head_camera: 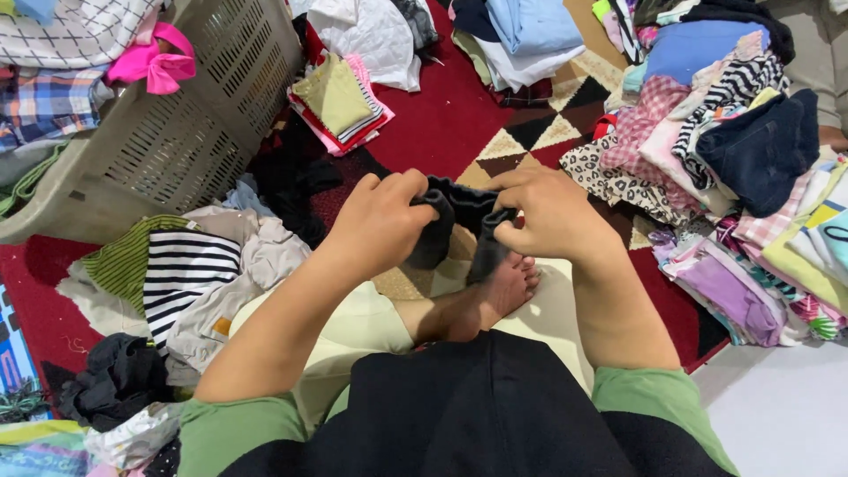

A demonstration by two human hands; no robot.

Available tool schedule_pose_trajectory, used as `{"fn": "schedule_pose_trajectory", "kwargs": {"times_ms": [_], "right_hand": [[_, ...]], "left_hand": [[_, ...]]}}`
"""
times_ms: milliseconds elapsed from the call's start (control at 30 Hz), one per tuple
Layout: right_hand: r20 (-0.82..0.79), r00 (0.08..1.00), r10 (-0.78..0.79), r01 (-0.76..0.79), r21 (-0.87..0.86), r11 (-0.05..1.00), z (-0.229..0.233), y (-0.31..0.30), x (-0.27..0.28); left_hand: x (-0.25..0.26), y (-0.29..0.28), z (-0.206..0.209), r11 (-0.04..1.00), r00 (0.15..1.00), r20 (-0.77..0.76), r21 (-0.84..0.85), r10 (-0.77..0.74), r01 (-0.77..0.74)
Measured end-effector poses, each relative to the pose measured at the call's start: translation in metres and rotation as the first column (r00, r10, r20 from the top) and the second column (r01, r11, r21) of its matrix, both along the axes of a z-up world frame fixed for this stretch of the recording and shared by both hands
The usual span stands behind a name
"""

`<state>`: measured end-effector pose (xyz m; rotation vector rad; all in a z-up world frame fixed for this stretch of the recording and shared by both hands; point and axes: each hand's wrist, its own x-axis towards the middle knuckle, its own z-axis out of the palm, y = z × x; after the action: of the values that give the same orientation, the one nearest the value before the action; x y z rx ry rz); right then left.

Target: Folding various types of laundry including shirts, pants, and socks while sitting on the floor.

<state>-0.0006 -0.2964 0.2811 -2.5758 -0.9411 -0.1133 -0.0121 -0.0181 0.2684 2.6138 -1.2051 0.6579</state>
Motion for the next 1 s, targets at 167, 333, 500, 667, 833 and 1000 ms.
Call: {"fn": "schedule_pose_trajectory", "kwargs": {"times_ms": [167, 333, 500, 667, 833, 1000], "right_hand": [[-0.036, 0.998, 0.045, -0.045, 0.011, 0.999, -0.008, 0.013, -0.003], [-0.028, 0.992, 0.119, -0.117, 0.077, 0.99, -0.018, 0.024, -0.006], [-0.02, 0.95, 0.31, -0.283, 0.361, 0.889, -0.018, 0.036, -0.009], [-0.001, 0.941, 0.338, -0.299, 0.464, 0.834, -0.037, 0.044, -0.013], [0.0, 0.954, 0.299, -0.26, 0.491, 0.831, -0.051, 0.045, -0.012], [0.149, 0.966, 0.213, -0.259, 0.479, 0.839, -0.057, 0.044, -0.012]], "left_hand": [[-0.003, -0.01, -0.012, 0.993, 0.994, -0.075, -0.08, 0.08, -0.086], [-0.013, -0.01, -0.005, 0.991, 0.983, -0.132, -0.031, 0.128, -0.133], [-0.022, -0.002, 0.001, 0.985, 0.929, -0.369, -0.14, 0.041, -0.099], [-0.028, 0.002, 0.001, 0.984, 0.894, -0.448, -0.151, 0.012, -0.089], [-0.037, 0.007, 0.016, 0.977, 0.861, -0.508, -0.191, -0.02, -0.091], [-0.045, 0.008, 0.01, 0.925, 0.856, -0.51, -0.359, -0.085, -0.122]]}}
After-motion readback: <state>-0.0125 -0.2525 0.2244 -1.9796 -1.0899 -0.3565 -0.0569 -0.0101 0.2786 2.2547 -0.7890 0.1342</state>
